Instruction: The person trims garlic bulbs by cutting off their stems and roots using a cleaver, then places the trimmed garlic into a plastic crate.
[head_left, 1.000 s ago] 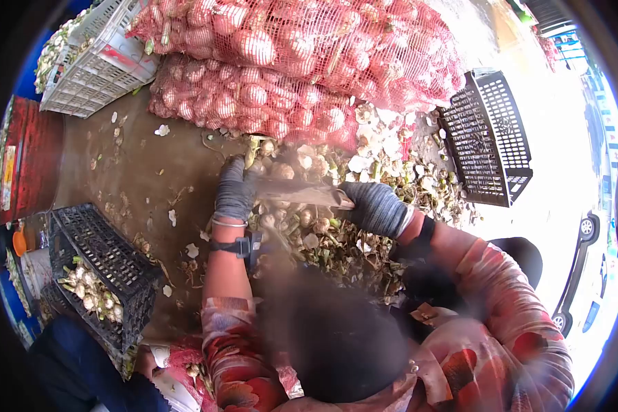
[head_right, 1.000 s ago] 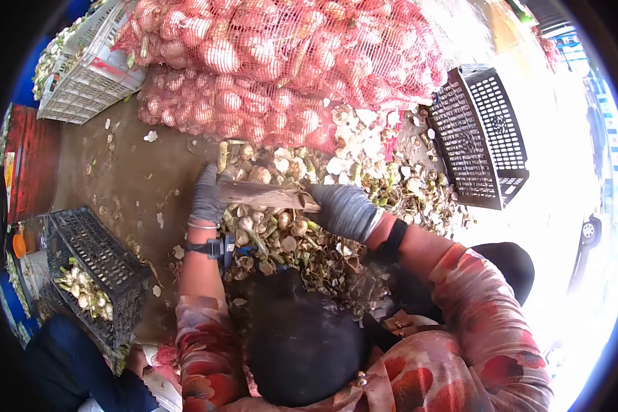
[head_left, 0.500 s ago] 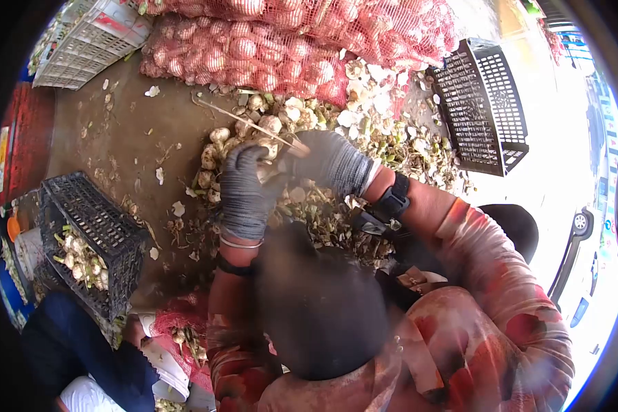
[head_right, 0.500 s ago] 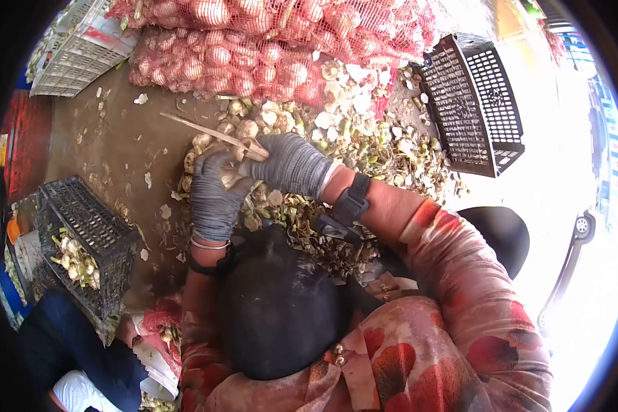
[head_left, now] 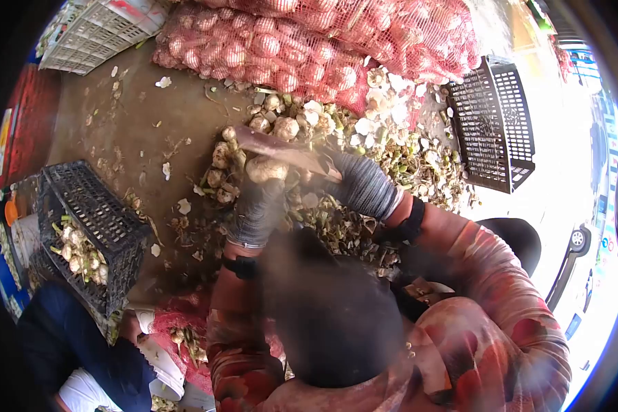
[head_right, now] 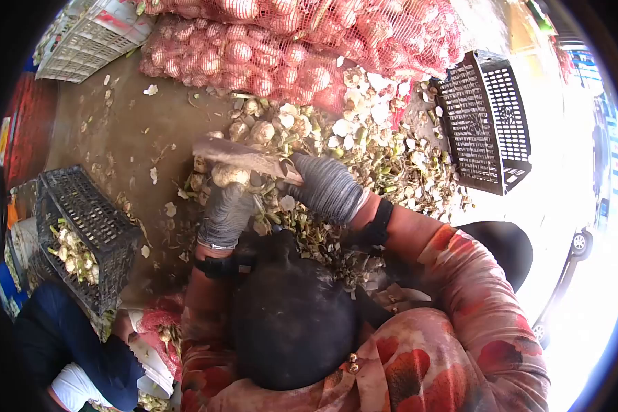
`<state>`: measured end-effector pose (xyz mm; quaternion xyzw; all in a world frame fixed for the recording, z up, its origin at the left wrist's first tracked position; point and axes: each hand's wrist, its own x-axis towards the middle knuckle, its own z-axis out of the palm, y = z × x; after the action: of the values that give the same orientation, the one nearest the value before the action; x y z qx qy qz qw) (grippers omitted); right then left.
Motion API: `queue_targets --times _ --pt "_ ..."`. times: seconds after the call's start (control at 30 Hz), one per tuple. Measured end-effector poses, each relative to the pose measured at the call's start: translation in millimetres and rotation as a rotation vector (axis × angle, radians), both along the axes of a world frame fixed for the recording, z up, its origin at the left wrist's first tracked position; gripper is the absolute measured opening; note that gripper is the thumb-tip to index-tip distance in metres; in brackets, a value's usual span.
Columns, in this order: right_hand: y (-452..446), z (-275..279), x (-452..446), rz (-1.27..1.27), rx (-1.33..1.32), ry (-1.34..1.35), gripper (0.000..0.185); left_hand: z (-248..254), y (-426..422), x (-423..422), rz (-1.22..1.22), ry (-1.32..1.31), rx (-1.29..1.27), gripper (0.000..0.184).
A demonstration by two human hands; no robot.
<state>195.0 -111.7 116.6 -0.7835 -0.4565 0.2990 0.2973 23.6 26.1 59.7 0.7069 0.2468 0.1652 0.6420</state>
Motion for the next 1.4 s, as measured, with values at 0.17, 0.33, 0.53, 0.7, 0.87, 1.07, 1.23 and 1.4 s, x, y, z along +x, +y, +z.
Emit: queue_targets --times 0.17,0.33,0.53,0.7,0.87,1.07,1.23,1.4 --pt "1.7 53.0 16.7 0.393 -0.024 -0.295 0.026 -73.2 -3.0 -46.2 -0.134 0.187 0.819 0.031" --pt "-3.1 54.1 15.4 0.491 -0.184 -0.263 0.025 -80.5 -14.1 -61.3 -0.158 0.182 0.584 0.036" --pt "-23.0 19.0 13.0 0.431 -0.215 -0.288 0.029 -18.9 -28.4 -40.6 -0.151 0.094 0.667 0.036" --pt "-34.4 -19.6 27.0 0.267 -0.446 -0.245 0.027 51.9 -49.9 -1.6 0.344 0.010 0.029 0.052" --pt "-83.4 -24.8 58.5 -0.001 -0.469 -0.363 0.028 90.3 27.7 -94.4 0.621 -0.100 0.139 0.046" --pt "-62.8 -15.6 57.0 -0.186 -0.344 -0.321 0.028 75.9 131.3 -203.8 1.296 -0.467 -0.256 0.044" --pt "-44.3 -20.2 45.3 -0.061 -0.357 -0.225 0.034 -20.6 123.7 -39.7 0.465 0.363 -0.009 0.069" --pt "-28.1 -14.7 46.0 0.008 -0.401 -0.258 0.036 -92.0 166.9 65.8 -0.106 1.014 -0.006 0.078"
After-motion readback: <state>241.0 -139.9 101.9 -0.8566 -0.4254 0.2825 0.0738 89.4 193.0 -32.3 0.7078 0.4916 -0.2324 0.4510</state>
